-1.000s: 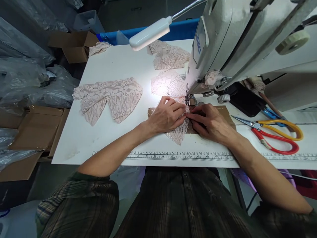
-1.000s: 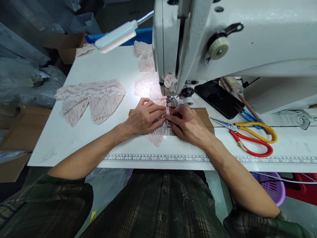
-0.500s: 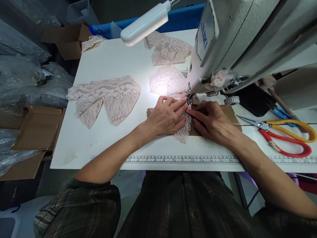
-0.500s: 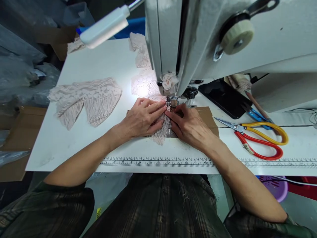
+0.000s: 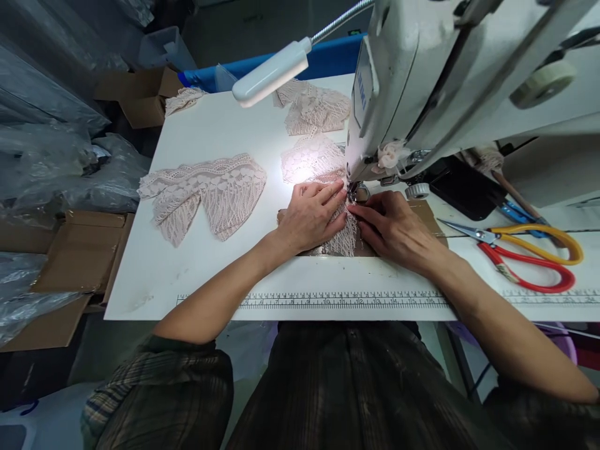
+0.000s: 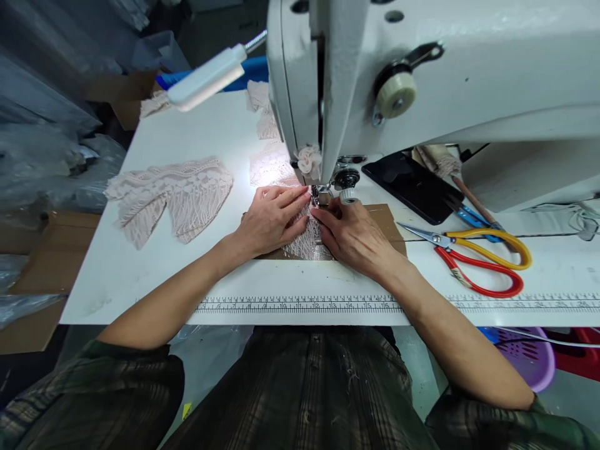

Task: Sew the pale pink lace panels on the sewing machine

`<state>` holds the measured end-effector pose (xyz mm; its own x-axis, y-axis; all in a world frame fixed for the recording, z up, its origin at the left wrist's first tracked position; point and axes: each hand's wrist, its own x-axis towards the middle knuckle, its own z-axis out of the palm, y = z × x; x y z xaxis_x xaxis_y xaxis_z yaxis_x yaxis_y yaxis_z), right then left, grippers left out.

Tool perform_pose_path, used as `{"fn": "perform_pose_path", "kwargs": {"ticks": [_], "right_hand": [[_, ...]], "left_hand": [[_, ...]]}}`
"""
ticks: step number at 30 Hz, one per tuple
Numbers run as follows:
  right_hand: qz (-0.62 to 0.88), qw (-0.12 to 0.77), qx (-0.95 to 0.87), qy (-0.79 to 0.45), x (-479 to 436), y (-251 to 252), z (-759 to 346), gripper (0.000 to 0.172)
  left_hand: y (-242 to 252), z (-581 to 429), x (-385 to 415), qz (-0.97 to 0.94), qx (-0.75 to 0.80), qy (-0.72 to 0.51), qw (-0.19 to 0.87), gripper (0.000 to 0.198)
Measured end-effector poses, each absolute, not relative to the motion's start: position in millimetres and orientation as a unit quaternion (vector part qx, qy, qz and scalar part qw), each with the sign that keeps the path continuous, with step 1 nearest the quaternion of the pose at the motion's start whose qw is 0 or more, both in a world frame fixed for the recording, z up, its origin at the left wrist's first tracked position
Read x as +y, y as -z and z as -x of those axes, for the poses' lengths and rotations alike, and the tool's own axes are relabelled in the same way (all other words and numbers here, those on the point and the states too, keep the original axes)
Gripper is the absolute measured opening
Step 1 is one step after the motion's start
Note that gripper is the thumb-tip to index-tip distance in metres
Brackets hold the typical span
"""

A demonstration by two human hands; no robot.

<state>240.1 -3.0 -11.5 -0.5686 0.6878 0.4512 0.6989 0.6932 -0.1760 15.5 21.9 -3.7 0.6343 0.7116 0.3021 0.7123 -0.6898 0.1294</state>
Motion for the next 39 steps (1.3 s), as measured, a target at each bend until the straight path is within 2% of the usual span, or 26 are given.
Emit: {"fn": "perform_pose_path", "kwargs": {"ticks": [7,10,13,17,20,26,33,37,39], "right_hand": [[0.417,0.221,-0.881,-0.011,-5,13,-237,0.039],[0.419,0.223,-0.879,-0.039,-6,11,-239,0.042],[0.42,0.23,-0.872,-0.099,-7,2,-249,0.045],[0.423,0.216,-0.862,-0.176,-11,-13,-270,0.047],[0.424,0.232,-0.855,-0.189,-16,-17,-280,0.043],[0.4,0.287,-0.856,-0.155,-27,-12,-279,0.036],[0.386,0.275,-0.856,-0.208,-28,-13,-266,0.033],[0.347,0.243,-0.871,-0.25,-25,-15,-249,0.043],[0.35,0.229,-0.874,-0.248,-23,-14,-240,0.043]], "left_hand": [[-7,-14,49,0.861,-0.476,0.178,0.012,0.039],[-10,-5,74,0.852,-0.509,0.12,-0.014,0.043],[-12,8,86,0.851,-0.509,0.117,-0.055,0.046],[-15,20,70,0.863,-0.47,0.181,-0.044,0.046],[-16,20,45,0.897,-0.383,0.214,-0.04,0.039],[-15,11,13,0.937,-0.216,0.227,-0.154,0.023],[-10,9,7,0.912,-0.267,0.233,-0.205,0.018],[-12,6,1,0.902,-0.289,0.251,-0.201,0.018],[-13,4,-2,0.9,-0.299,0.258,-0.186,0.018]]}}
